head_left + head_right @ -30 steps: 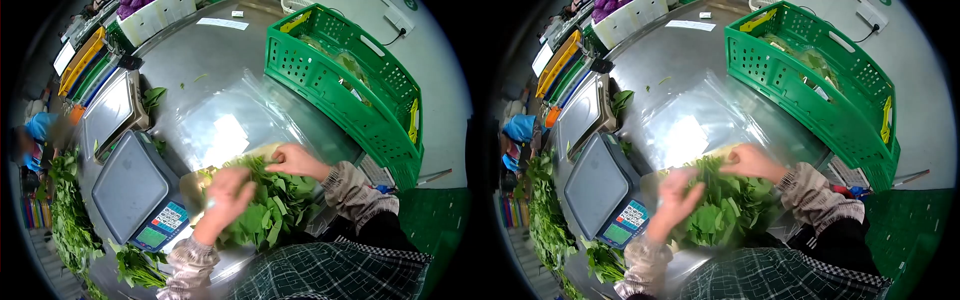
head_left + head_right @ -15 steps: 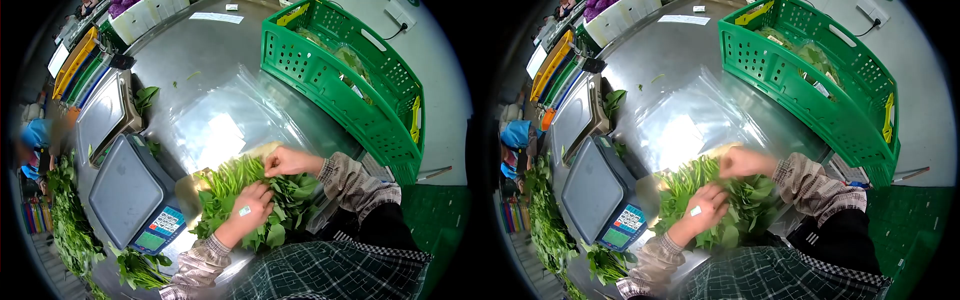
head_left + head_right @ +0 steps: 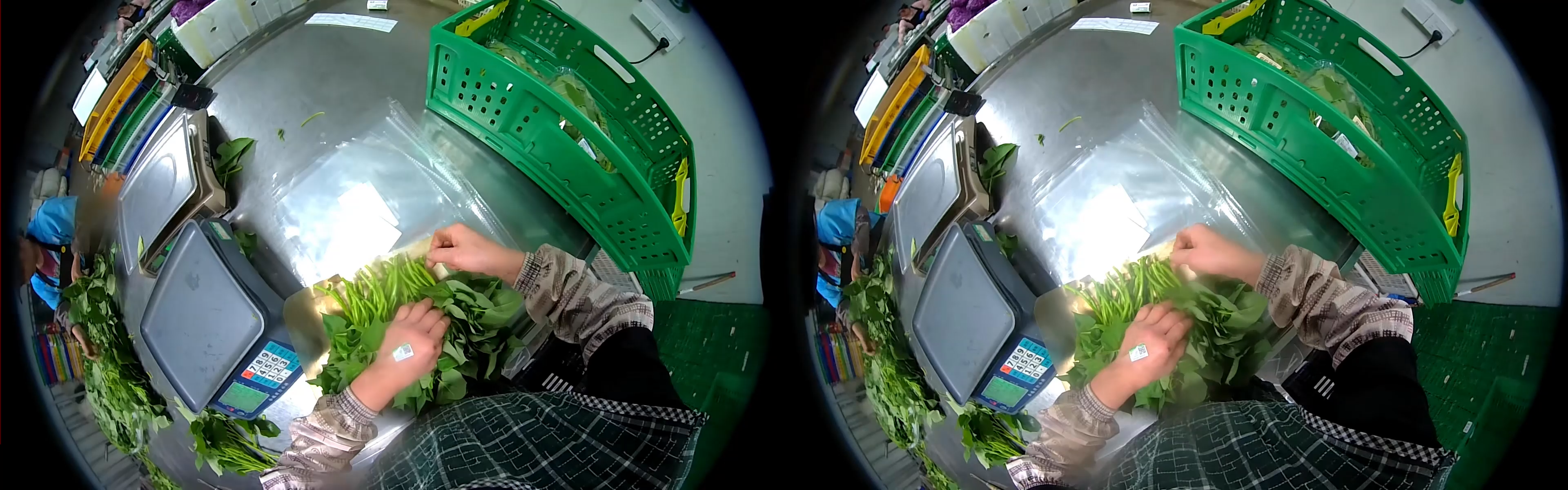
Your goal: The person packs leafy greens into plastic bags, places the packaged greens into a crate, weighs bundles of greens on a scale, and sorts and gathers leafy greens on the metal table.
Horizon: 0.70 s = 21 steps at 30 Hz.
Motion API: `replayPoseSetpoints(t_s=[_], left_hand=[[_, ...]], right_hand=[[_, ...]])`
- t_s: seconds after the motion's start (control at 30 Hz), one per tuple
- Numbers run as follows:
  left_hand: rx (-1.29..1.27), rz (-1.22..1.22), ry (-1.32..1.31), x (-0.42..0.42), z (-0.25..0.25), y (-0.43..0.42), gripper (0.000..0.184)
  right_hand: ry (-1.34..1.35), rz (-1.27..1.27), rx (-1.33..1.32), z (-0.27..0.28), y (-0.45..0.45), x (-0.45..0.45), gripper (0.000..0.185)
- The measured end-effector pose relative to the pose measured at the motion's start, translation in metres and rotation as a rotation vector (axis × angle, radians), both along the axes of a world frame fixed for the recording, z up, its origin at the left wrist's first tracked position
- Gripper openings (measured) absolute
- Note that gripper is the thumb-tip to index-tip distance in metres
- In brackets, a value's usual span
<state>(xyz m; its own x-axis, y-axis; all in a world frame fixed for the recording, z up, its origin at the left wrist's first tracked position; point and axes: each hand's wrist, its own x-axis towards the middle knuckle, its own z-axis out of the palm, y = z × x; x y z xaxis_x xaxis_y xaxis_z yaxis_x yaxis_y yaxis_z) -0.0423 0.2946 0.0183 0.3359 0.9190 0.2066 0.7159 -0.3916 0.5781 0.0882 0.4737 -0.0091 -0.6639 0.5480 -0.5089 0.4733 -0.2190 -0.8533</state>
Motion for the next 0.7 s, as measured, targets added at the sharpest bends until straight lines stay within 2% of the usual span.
replayPoseSetpoints(t_s=[0.03, 0.13, 0.23, 0.33, 0.37, 0.43, 0.53, 0.63, 0.7], left_hand=[[0.003, -0.007, 0.011, 0.000, 0.001, 0.000, 0.035], [-0.025, 0.003, -0.005, 0.000, 0.003, 0.000, 0.034], [-0.005, 0.010, -0.016, 0.001, 0.004, 0.002, 0.034], [0.002, -0.011, -0.027, 0.000, 0.000, 0.000, 0.034], [-0.020, -0.007, -0.045, 0.000, 0.000, -0.001, 0.038], [-0.061, 0.001, -0.082, -0.001, 0.000, -0.001, 0.047], [-0.209, 0.160, -0.131, 0.004, 0.009, 0.000, 0.063], [-0.305, 0.110, 0.009, 0.007, 0.009, 0.005, 0.074], [-0.295, 0.117, 0.037, 0.011, 0.001, 0.005, 0.069]], right_hand=[[0.003, -0.022, -0.064, 0.009, 0.000, -0.002, 0.013], [-0.238, 0.525, 0.191, 0.032, 0.006, 0.001, 0.011], [-0.070, 0.536, 0.112, 0.008, -0.002, 0.006, 0.011], [0.049, 0.128, -0.038, 0.001, -0.001, 0.002, 0.020], [0.004, 0.036, -0.157, 0.005, 0.001, 0.002, 0.020], [-0.005, -0.001, -0.192, 0.012, -0.002, -0.001, 0.020], [-0.001, -0.024, -0.225, 0.005, -0.008, -0.001, 0.019], [-0.025, -0.002, -0.250, 0.020, -0.012, -0.009, 0.018], [0.026, 0.158, -0.099, 0.025, -0.014, -0.017, 0.020]])
